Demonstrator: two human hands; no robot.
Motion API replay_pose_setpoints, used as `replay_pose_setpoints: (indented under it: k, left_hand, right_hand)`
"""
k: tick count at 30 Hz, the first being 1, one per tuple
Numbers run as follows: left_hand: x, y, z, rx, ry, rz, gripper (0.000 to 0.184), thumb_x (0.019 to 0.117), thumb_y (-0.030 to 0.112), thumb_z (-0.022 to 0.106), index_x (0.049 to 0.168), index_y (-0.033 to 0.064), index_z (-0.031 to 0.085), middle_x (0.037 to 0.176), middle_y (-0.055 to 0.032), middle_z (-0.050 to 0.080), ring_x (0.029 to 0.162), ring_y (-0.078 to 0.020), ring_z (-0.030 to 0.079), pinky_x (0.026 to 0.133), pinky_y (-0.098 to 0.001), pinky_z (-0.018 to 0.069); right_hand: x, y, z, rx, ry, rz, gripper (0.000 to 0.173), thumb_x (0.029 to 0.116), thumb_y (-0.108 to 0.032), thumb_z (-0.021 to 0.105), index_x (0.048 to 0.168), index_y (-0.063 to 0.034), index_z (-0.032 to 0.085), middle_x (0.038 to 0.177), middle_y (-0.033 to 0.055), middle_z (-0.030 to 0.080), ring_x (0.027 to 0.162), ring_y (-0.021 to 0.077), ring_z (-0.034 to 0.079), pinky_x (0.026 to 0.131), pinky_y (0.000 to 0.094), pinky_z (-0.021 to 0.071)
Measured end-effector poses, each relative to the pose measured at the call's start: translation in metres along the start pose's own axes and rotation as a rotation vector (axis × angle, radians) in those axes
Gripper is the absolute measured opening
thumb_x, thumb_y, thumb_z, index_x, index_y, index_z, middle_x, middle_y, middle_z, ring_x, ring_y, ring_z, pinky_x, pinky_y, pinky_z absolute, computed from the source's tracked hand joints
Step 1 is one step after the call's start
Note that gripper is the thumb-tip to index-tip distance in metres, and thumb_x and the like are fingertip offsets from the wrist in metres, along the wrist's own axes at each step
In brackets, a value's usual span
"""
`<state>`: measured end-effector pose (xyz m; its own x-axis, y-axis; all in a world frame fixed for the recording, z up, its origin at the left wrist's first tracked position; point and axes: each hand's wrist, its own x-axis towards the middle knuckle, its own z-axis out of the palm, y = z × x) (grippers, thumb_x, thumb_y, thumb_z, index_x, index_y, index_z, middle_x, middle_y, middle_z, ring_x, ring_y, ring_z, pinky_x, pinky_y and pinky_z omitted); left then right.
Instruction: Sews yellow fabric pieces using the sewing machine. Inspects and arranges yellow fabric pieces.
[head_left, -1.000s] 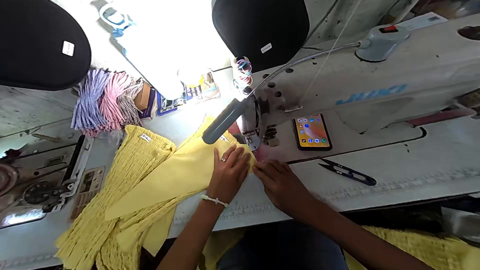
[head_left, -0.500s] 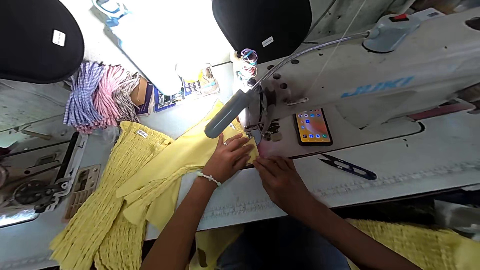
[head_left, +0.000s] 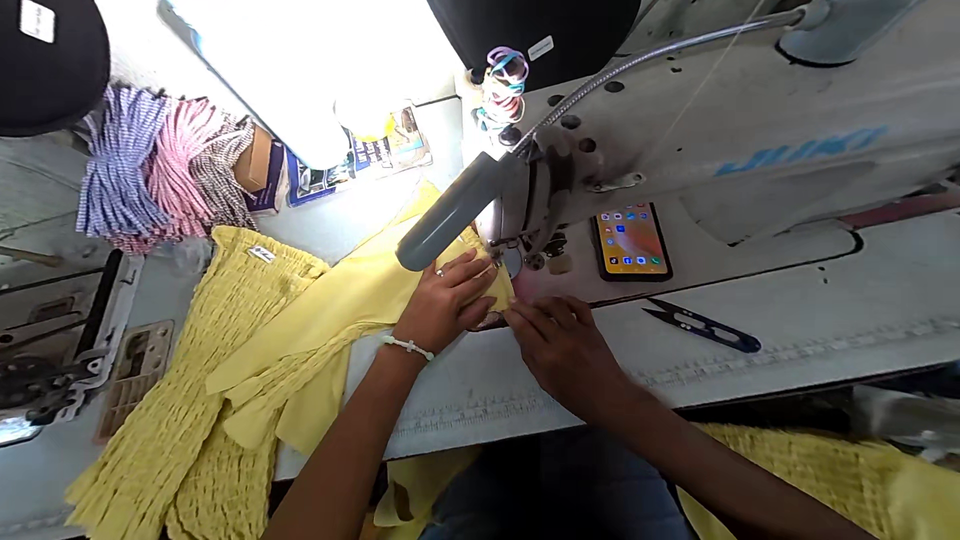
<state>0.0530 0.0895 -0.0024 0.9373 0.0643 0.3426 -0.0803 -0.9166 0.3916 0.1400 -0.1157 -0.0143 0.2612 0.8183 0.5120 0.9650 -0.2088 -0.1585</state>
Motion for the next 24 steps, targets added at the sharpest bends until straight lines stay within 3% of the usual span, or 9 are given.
replay_pose_setpoints:
  k: [6,9,15,20,24]
  left_hand:
    - [0.006,-0.004,0.000,0.017,0.040,0.041,0.030,0.0962,0.023,0.066,0.120,0.0086,0.076,0.127,-0.0121,0.071,0.129,-0.0325,0.061,0.112,-0.0668,0.0349]
    - [0.001,-0.004,0.000,0.023,0.059,0.094,0.023,0.0963,0.018,0.064,0.112,0.0118,0.079,0.129,-0.0117,0.070,0.129,-0.0353,0.061,0.109,-0.0689,0.0377]
    - [0.003,-0.006,-0.006,-0.031,0.016,0.061,0.021,0.0944,0.016,0.066,0.108,0.0105,0.081,0.125,-0.0111,0.072,0.130,-0.0373,0.060,0.109,-0.0725,0.0333]
    - [0.010,-0.009,-0.010,0.007,0.021,0.050,0.021,0.0919,0.012,0.069,0.110,0.0094,0.080,0.121,-0.0134,0.073,0.119,-0.0354,0.066,0.107,-0.0744,0.0332]
    - [0.014,-0.010,-0.009,0.031,0.031,0.037,0.020,0.0921,0.010,0.068,0.108,0.0080,0.080,0.122,-0.0145,0.072,0.119,-0.0370,0.066,0.104,-0.0761,0.0333]
  right_hand:
    - [0.011,0.007,0.003,0.015,0.007,-0.007,0.024,0.0961,-0.009,0.055,0.111,-0.0067,0.074,0.113,0.0084,0.076,0.102,0.0295,0.069,0.093,0.0466,0.0480]
    - [0.008,0.007,0.003,0.016,-0.002,-0.012,0.026,0.0970,-0.009,0.055,0.113,-0.0072,0.075,0.117,0.0081,0.075,0.103,0.0293,0.069,0.093,0.0465,0.0487]
    - [0.011,0.009,0.005,0.020,-0.003,-0.002,0.025,0.0979,-0.013,0.055,0.112,-0.0088,0.075,0.117,0.0059,0.075,0.105,0.0274,0.068,0.095,0.0451,0.0469]
    - [0.021,0.013,0.008,0.023,-0.025,0.003,0.027,0.0986,-0.014,0.053,0.113,-0.0078,0.074,0.118,0.0071,0.075,0.107,0.0291,0.068,0.095,0.0488,0.0468]
    - [0.027,0.017,0.009,0.016,-0.049,0.001,0.027,0.0977,-0.014,0.055,0.116,-0.0066,0.074,0.124,0.0091,0.073,0.108,0.0320,0.067,0.091,0.0519,0.0480]
